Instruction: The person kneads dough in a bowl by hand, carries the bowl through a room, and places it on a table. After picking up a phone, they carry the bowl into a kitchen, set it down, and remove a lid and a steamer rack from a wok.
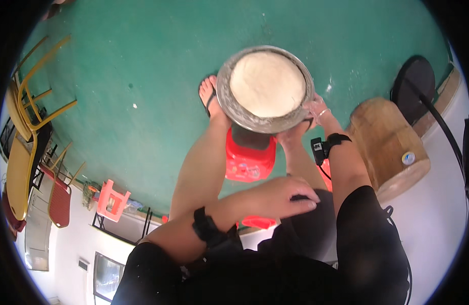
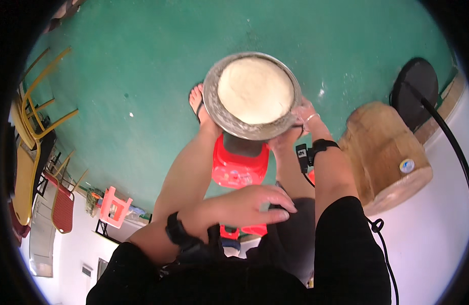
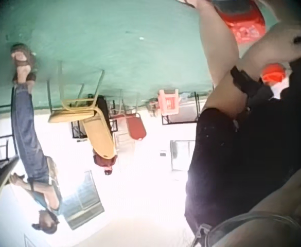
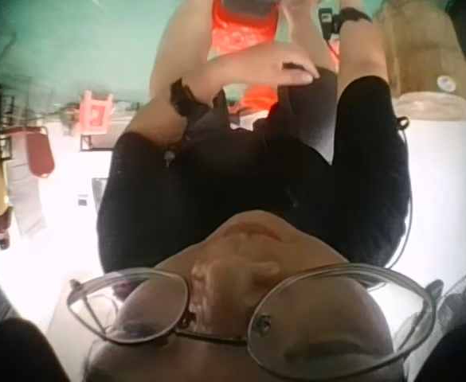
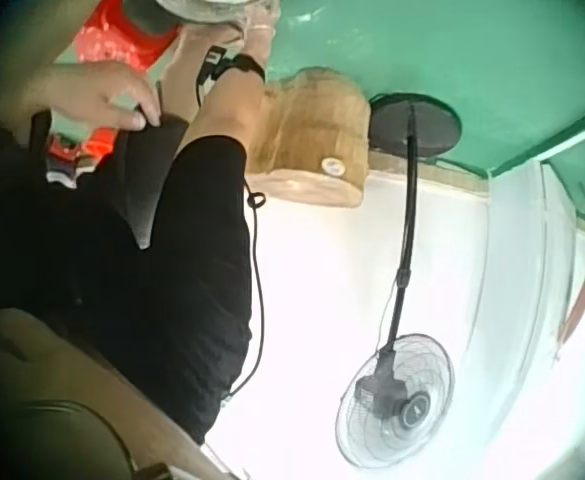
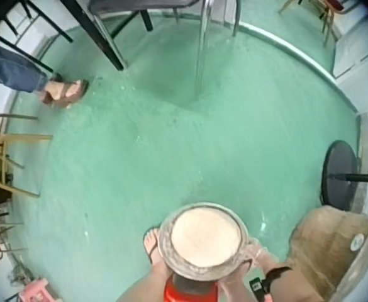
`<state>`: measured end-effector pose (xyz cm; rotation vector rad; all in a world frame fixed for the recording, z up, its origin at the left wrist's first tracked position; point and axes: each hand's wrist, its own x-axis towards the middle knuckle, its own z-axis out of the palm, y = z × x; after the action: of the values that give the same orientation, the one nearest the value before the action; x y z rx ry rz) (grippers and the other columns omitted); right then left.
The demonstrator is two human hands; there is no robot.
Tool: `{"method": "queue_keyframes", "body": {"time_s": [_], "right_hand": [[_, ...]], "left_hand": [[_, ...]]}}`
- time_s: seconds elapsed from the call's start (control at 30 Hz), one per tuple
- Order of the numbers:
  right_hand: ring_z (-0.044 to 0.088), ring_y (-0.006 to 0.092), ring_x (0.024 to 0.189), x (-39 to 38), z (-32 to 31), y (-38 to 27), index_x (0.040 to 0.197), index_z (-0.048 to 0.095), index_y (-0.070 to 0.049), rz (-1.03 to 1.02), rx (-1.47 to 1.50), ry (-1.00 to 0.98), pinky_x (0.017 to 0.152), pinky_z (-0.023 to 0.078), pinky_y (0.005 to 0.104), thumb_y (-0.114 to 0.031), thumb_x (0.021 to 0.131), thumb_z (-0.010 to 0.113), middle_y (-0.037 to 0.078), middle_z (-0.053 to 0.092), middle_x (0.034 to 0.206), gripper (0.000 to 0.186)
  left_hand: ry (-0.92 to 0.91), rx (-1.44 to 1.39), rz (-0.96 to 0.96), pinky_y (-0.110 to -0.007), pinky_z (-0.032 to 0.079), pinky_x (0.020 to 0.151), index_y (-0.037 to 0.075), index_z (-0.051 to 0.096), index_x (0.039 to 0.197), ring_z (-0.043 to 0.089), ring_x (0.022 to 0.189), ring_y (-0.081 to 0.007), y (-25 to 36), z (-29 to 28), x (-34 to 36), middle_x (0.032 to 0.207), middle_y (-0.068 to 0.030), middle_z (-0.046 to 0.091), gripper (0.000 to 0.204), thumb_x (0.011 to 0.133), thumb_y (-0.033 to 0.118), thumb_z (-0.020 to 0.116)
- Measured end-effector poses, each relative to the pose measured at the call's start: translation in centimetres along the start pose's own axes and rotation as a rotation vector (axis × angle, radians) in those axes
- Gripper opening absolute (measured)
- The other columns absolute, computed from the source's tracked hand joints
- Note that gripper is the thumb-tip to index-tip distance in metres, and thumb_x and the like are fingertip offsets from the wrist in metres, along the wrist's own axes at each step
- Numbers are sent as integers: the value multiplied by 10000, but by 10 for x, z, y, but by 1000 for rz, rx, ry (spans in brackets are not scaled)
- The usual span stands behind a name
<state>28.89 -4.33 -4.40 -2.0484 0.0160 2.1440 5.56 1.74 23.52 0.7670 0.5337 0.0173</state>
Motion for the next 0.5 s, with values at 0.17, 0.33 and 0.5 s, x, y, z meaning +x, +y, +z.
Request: {"method": "queue_keyframes", "body": {"time_s": [0.17,0.33,0.5], "right_hand": [[610,243,790,-58,52,29,1273,450,-114,12,103,125,667,558,383,30,619,577,118,566,1061,682],[629,277,763,-129,45,75,1138,467,-66,26,592,210,643,578,426,30,657,575,143,582,966,502],[643,255,761,-229,28,98,831,537,16,73,941,201,733,578,396,53,712,543,119,615,817,125]], "left_hand": [[-112,-244,-353,-306,429,920,33,667,1001,570,1033,-160,-65,9,-22,1017,-70,652,258,918,237,533],[413,-194,-264,-296,401,949,5,616,1096,560,1048,-153,-81,37,-52,1090,-61,628,324,934,261,500],[666,-353,-398,-264,426,878,10,587,1138,576,1010,-143,-24,40,-144,1077,-77,629,330,916,245,522]]}}
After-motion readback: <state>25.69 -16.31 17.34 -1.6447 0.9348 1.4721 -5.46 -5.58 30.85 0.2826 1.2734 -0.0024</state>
